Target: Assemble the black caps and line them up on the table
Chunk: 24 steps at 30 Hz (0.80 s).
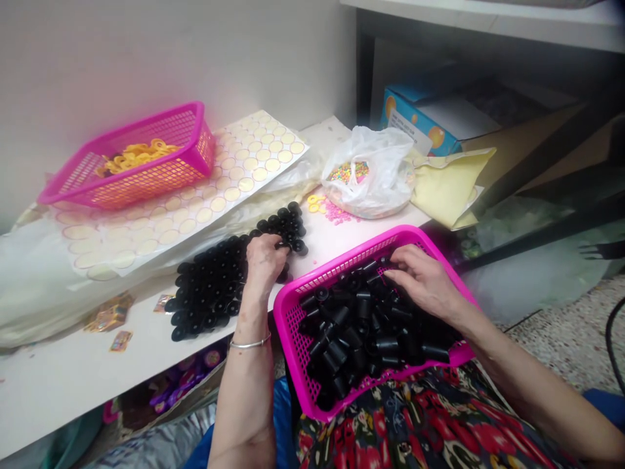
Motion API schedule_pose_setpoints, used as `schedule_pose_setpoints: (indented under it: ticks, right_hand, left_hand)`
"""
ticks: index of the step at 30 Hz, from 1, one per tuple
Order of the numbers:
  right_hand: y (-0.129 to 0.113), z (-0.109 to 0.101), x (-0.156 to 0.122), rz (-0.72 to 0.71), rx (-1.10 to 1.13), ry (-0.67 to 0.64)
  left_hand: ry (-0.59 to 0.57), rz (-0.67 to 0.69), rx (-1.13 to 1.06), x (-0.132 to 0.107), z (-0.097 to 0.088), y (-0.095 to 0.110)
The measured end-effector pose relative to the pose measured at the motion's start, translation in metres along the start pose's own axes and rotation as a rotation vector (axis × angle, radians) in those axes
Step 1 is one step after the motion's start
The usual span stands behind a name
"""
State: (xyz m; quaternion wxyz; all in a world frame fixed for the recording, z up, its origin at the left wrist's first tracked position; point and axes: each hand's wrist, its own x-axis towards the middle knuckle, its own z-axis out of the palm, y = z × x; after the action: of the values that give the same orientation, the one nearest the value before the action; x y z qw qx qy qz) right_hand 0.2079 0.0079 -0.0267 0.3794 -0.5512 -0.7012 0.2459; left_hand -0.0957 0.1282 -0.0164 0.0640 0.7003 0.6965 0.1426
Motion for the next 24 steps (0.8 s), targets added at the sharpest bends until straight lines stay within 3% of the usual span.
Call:
schedule_pose_setpoints:
  ticks: [9,12,18,24]
  right_hand:
    - [-0.035,0.029,0.051,-0.256,0.021,-0.08]
    - [-0.047,0.048,0.082,-0.185,-0.044,-0.201]
    - [-0.065,0.091,0.155,0.144,-0.128,-0.569]
    - [-0.064,0.116,0.179,0.233,-0.102,-0.695]
  left_hand:
    - [-0.104,0.02,0.08,0.004,0.0,0.004]
    - [-0.076,0.065,0.099,0.003,0.0,0.005]
    - [0.077,0.086,0.03,-0.025,-0.014,0.002]
    - [-0.017,-0.063,0.036,-0.052,-0.022,-0.017]
